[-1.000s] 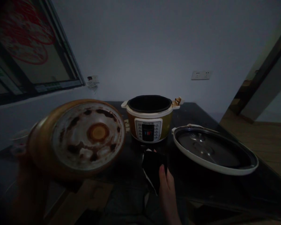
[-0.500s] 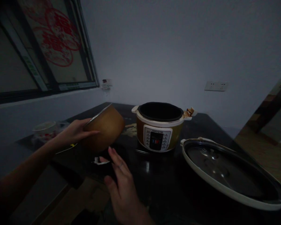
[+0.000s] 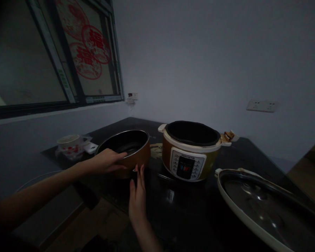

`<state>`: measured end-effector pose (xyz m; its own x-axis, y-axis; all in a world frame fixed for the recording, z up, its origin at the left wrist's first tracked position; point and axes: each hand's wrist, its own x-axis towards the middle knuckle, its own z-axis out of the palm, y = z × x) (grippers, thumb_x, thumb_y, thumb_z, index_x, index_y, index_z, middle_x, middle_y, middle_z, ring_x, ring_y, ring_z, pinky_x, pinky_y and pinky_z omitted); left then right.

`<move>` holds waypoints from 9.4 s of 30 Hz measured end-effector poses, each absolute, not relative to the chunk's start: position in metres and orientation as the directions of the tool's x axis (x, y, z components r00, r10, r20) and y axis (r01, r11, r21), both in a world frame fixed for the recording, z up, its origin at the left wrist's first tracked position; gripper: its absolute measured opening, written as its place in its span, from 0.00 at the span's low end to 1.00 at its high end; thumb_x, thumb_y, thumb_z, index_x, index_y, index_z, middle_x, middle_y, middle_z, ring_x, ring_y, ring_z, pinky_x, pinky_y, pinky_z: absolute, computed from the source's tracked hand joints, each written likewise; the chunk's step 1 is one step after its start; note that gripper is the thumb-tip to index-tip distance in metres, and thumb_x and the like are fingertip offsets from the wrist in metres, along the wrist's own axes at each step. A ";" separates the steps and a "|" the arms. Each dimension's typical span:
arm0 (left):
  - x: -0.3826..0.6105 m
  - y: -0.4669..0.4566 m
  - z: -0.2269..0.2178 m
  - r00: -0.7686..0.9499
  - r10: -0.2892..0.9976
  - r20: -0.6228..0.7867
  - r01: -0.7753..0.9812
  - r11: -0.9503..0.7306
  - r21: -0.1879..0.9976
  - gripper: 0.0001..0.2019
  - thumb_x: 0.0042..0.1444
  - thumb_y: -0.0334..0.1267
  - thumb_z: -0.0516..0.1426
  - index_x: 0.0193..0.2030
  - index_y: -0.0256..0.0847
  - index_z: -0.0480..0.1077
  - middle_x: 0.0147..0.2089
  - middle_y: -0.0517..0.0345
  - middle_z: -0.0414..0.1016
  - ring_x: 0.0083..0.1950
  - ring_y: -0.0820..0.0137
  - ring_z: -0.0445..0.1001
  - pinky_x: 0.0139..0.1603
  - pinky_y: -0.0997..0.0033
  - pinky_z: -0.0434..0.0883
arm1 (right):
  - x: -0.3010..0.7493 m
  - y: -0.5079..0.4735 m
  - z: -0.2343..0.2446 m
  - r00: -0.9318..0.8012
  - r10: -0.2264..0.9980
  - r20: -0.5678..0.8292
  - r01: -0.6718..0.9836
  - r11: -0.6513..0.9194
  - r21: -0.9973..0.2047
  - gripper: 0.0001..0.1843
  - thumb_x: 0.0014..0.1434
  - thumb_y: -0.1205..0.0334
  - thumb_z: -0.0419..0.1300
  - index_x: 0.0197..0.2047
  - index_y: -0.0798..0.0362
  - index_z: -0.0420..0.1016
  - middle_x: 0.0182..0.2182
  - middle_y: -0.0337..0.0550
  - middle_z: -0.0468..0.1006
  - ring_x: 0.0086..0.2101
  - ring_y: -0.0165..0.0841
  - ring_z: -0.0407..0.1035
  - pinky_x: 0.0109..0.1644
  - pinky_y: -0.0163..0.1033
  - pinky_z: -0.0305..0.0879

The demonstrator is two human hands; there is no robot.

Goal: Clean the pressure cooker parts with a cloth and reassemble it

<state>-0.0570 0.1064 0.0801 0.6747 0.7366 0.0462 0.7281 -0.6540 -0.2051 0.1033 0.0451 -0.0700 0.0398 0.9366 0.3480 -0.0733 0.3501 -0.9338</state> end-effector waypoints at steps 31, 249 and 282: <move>-0.055 0.129 0.057 0.673 0.738 -0.060 0.702 -0.662 -0.263 0.12 0.62 0.45 0.54 0.47 0.41 0.68 0.34 0.51 0.80 0.36 0.60 0.80 0.33 0.71 0.66 | 0.095 0.067 -0.088 0.064 0.983 0.174 -0.285 0.185 -0.940 0.35 0.57 0.36 0.56 0.63 0.43 0.66 0.66 0.39 0.61 0.66 0.39 0.50 0.70 0.56 0.40; 0.135 -0.012 -0.033 0.564 0.750 0.346 0.336 -0.591 0.733 0.39 0.42 0.16 0.51 0.62 0.49 0.68 0.68 0.54 0.61 0.70 0.58 0.56 0.72 0.47 0.43 | 0.305 -0.095 -0.076 0.868 0.495 -0.050 -0.207 0.267 -0.941 0.34 0.50 0.51 0.68 0.60 0.48 0.70 0.55 0.44 0.75 0.57 0.46 0.65 0.60 0.50 0.60; 0.165 0.039 -0.017 0.795 0.367 0.483 0.126 -0.879 0.460 0.31 0.53 0.19 0.49 0.64 0.39 0.64 0.67 0.46 0.62 0.70 0.63 0.55 0.71 0.62 0.48 | 0.303 -0.094 -0.073 0.857 0.507 -0.089 -0.289 0.331 -0.898 0.30 0.50 0.51 0.68 0.57 0.47 0.73 0.58 0.42 0.72 0.62 0.44 0.60 0.67 0.50 0.51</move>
<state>0.1654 0.0390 -0.0166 0.7948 0.3672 0.4831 0.1261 -0.8787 0.4604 0.3033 -0.0937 -0.0733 0.8575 0.5068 -0.0888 -0.2886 0.3309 -0.8985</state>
